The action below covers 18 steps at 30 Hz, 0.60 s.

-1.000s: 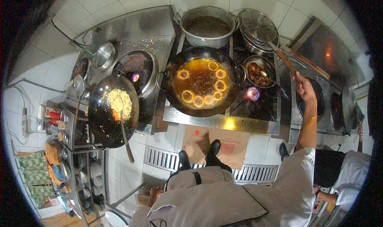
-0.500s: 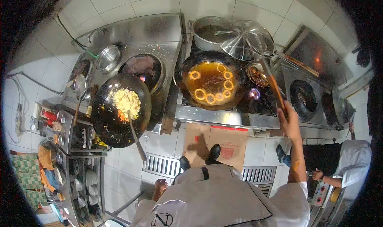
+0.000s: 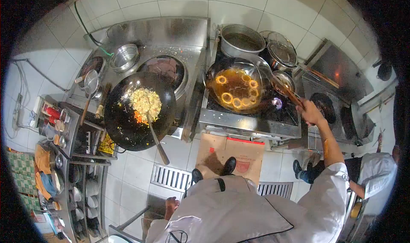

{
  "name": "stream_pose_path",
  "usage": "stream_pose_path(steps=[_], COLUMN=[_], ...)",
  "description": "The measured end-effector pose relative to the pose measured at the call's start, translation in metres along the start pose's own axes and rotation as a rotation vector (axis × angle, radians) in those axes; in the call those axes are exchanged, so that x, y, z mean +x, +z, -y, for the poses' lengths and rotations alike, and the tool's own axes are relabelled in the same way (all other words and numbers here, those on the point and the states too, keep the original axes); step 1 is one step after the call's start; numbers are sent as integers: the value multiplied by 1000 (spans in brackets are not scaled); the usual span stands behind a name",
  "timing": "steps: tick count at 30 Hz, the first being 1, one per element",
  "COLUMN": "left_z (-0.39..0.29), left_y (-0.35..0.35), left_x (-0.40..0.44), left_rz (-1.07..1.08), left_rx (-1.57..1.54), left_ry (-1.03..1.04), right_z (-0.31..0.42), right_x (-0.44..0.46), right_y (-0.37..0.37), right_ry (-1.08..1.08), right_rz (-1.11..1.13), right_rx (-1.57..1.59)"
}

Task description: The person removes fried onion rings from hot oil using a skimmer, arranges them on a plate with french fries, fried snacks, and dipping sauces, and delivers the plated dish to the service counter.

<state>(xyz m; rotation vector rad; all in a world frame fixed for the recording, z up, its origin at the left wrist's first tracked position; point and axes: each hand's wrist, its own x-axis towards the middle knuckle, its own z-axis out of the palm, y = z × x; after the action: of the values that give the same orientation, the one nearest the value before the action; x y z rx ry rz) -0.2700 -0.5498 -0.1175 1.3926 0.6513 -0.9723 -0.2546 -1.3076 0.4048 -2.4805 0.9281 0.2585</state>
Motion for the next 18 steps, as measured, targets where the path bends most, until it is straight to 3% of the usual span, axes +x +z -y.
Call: stream_pose_path(steps=[1,3,7,15,18], left_z=[7,20,31,20,-7], left_y=[-4,-8,-8,-2,3], left_x=[2,5,5,16,8], left_rz=[-32,-41,-68,-136,-172], left_rx=[28,25,11,-46,12], left_ry=[1,0,-8,-39,3], right_z=[-3,-12,8,38,29], right_x=[-3,-8,-22,5,15], right_y=[2,7,31,116,136], right_ry=[-2,247,393,343,206], right_rz=[3,243,430,543,512], right_rx=[-5,372,715,1083,1140])
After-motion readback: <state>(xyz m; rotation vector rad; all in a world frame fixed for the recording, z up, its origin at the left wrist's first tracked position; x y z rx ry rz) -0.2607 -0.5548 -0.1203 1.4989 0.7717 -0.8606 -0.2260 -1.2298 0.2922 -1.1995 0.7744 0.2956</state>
